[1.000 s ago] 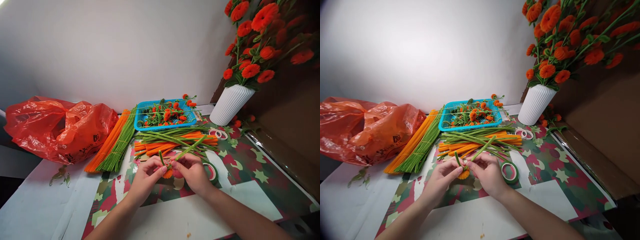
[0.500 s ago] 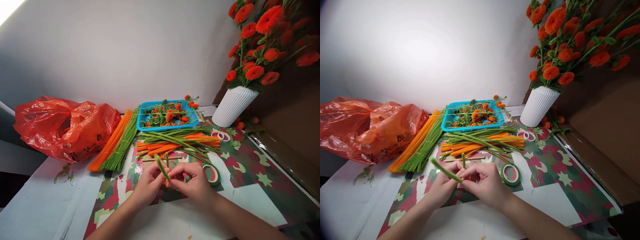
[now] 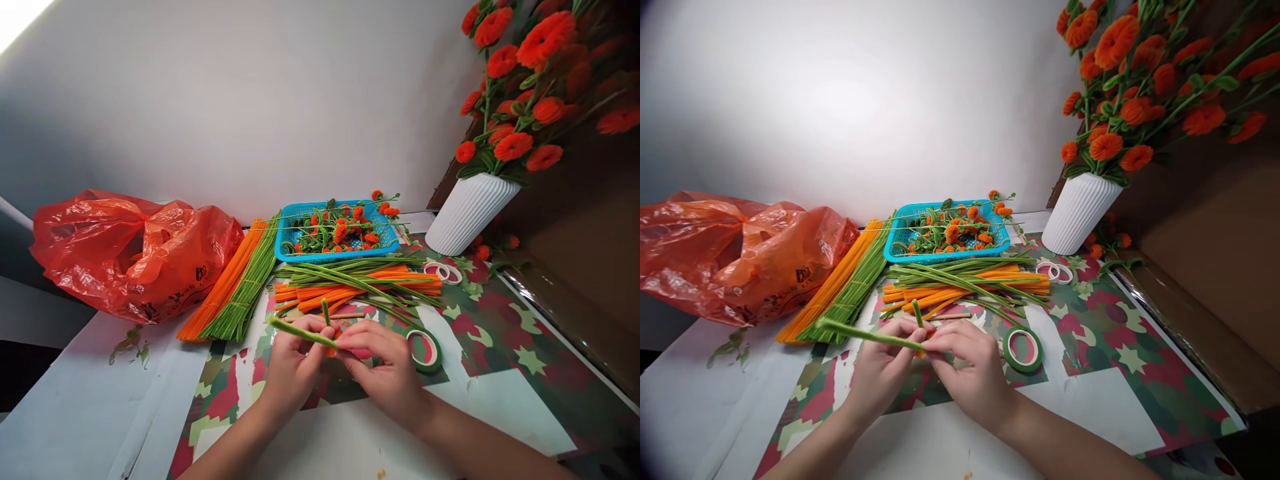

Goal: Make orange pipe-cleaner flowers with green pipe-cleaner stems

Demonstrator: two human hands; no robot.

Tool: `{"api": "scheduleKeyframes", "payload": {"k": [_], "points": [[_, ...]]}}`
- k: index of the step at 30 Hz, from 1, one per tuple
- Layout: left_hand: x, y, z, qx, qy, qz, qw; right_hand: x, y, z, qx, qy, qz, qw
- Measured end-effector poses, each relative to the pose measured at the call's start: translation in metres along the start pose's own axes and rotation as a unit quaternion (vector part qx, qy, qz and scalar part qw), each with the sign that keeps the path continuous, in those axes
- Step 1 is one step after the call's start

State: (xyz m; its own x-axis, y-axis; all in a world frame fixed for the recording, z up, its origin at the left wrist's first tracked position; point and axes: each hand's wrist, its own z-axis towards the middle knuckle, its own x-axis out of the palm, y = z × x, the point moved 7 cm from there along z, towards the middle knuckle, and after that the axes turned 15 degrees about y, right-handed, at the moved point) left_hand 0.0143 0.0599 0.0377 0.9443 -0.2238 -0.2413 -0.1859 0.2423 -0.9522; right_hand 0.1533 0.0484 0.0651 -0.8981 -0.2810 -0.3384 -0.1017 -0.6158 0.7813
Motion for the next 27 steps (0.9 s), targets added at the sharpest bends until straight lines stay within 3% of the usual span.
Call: {"api": "scheduleKeyframes", "payload": {"k": [3, 9, 15, 18, 21, 27], "points": [[0.0, -0.005, -0.002, 0.016, -0.002, 0.034, 0.999, 0.002, 0.005, -0.002, -0.045, 0.005, -0.031, 0.998], [0.0, -0.011, -0.004, 0.039, -0.007, 0.068, 0.997, 0.008, 0.009, -0.006, -0.072, 0.027, -0.078, 0.994], [-0.002, 0.0, 0.0, -0.004, 0.021, 0.009, 1.0, 0.008, 0.007, -0.005, -0.061, 0.025, -0.097, 0.993], [0.0, 0.007, 0.001, -0.014, 0.062, -0.104, 0.993, 0.002, 0.006, -0.005, -0.057, 0.012, -0.109, 0.992], [0.002, 0.006, 0.0, 0.024, 0.082, -0.201, 0.976, -0.006, 0.007, -0.005, -0.066, -0.003, -0.126, 0.99], [0.004, 0.007, -0.002, -0.021, 0.051, -0.129, 0.99, -0.007, 0.009, -0.005, -0.08, 0.015, -0.162, 0.983]]}}
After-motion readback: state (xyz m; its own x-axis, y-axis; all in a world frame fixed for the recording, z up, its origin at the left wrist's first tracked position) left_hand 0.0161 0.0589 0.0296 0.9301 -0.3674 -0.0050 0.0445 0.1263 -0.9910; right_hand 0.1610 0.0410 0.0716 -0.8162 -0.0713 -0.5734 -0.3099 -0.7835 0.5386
